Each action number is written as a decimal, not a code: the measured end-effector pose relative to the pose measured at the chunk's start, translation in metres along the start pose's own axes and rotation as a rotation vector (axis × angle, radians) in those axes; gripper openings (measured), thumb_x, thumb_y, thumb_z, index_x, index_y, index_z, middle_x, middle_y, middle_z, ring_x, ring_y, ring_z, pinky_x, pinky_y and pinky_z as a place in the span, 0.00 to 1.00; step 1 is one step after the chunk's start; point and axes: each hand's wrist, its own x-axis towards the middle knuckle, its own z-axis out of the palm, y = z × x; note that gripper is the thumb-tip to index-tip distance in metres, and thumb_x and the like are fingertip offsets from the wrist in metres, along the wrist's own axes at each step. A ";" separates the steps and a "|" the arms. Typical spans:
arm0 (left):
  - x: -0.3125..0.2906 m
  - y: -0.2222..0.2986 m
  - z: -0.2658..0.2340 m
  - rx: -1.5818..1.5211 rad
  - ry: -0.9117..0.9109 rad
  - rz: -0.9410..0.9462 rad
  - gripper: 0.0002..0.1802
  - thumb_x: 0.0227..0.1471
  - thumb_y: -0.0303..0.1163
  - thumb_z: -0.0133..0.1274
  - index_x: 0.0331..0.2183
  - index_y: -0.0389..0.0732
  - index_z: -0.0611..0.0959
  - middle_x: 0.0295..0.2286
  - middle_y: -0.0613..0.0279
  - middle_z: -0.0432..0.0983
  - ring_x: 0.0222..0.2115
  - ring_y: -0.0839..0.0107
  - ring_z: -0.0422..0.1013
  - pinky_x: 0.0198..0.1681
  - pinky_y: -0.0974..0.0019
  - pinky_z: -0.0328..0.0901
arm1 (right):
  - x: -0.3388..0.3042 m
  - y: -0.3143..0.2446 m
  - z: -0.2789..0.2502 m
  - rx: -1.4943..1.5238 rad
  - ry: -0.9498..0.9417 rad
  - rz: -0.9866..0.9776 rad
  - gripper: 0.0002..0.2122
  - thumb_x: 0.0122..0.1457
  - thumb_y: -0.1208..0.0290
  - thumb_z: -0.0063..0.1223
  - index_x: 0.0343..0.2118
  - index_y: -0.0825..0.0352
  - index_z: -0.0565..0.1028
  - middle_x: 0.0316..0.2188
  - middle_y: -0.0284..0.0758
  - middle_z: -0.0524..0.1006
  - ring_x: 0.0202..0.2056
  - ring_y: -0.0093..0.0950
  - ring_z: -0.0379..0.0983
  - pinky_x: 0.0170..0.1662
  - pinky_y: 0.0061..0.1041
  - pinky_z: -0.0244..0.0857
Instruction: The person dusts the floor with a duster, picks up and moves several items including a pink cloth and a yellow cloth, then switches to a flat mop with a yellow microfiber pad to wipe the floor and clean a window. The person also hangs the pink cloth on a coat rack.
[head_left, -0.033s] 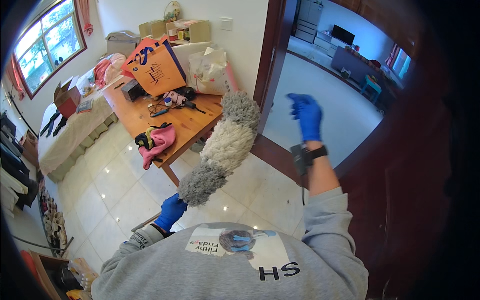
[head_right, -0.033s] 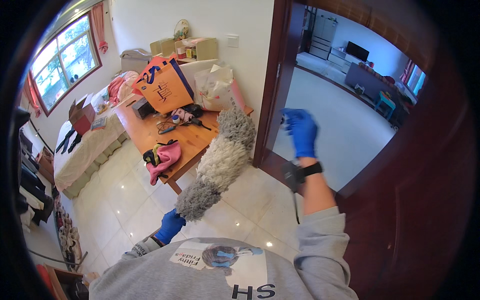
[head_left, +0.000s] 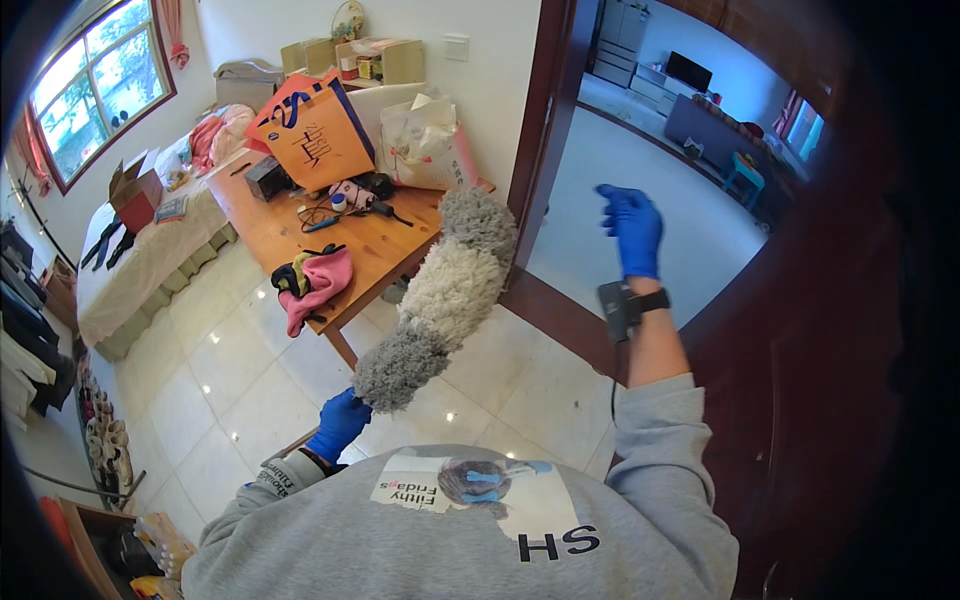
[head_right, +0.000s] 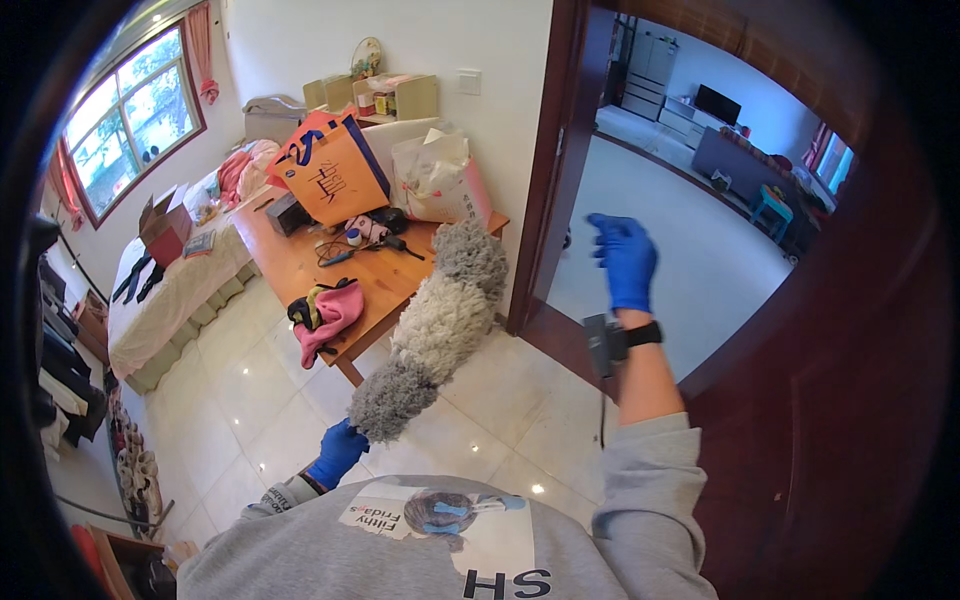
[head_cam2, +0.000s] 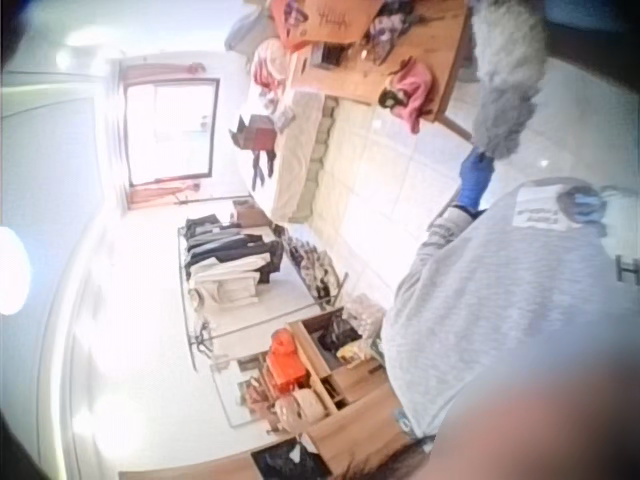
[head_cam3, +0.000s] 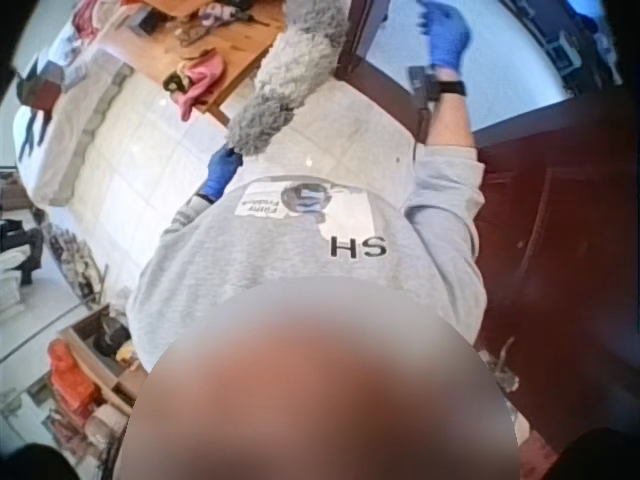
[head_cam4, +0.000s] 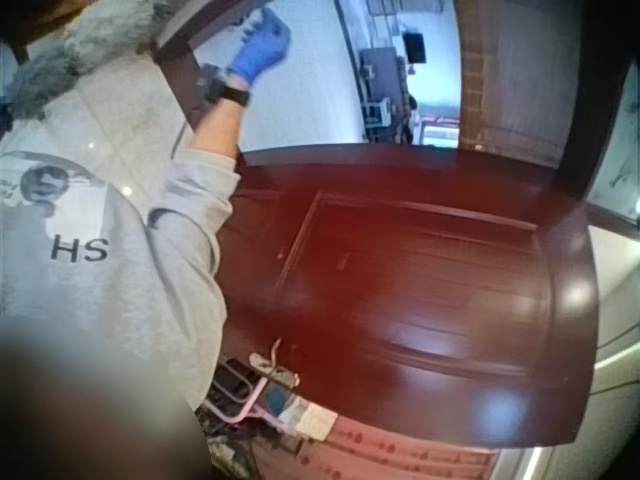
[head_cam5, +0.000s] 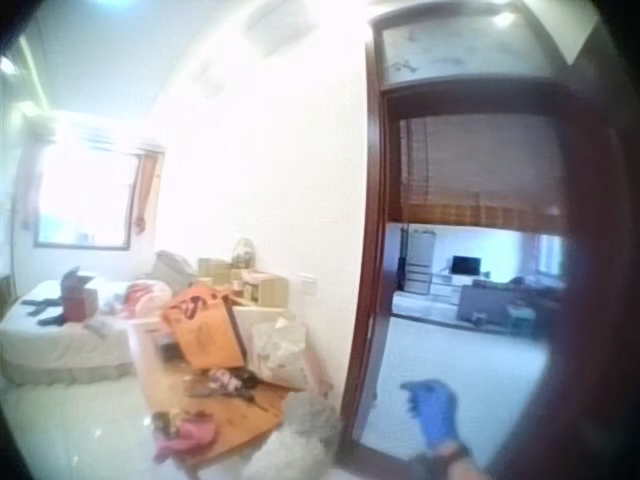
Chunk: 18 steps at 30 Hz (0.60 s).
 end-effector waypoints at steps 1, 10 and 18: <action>-0.002 -0.003 -0.003 -0.081 -0.002 0.012 0.09 0.49 0.31 0.52 0.36 0.46 0.80 0.18 0.64 0.76 0.19 0.71 0.73 0.25 0.67 0.68 | 0.010 0.009 -0.017 -0.058 0.000 0.030 0.09 0.58 0.68 0.47 0.32 0.66 0.78 0.20 0.29 0.73 0.18 0.16 0.66 0.21 0.14 0.62; 0.005 -0.019 0.001 -0.299 -0.101 -0.043 0.09 0.50 0.28 0.46 0.34 0.39 0.79 0.19 0.61 0.76 0.20 0.72 0.73 0.26 0.68 0.67 | -0.031 0.039 -0.004 -0.523 -0.541 0.026 0.25 0.45 0.67 0.60 0.50 0.49 0.71 0.30 0.37 0.74 0.33 0.33 0.72 0.41 0.29 0.65; 0.017 -0.002 0.005 -0.274 -0.091 0.234 0.11 0.51 0.28 0.44 0.37 0.41 0.78 0.18 0.61 0.75 0.20 0.68 0.74 0.27 0.67 0.68 | -0.034 0.029 0.050 -0.536 -0.655 -0.232 0.09 0.48 0.70 0.58 0.34 0.59 0.80 0.24 0.35 0.74 0.28 0.26 0.71 0.35 0.24 0.65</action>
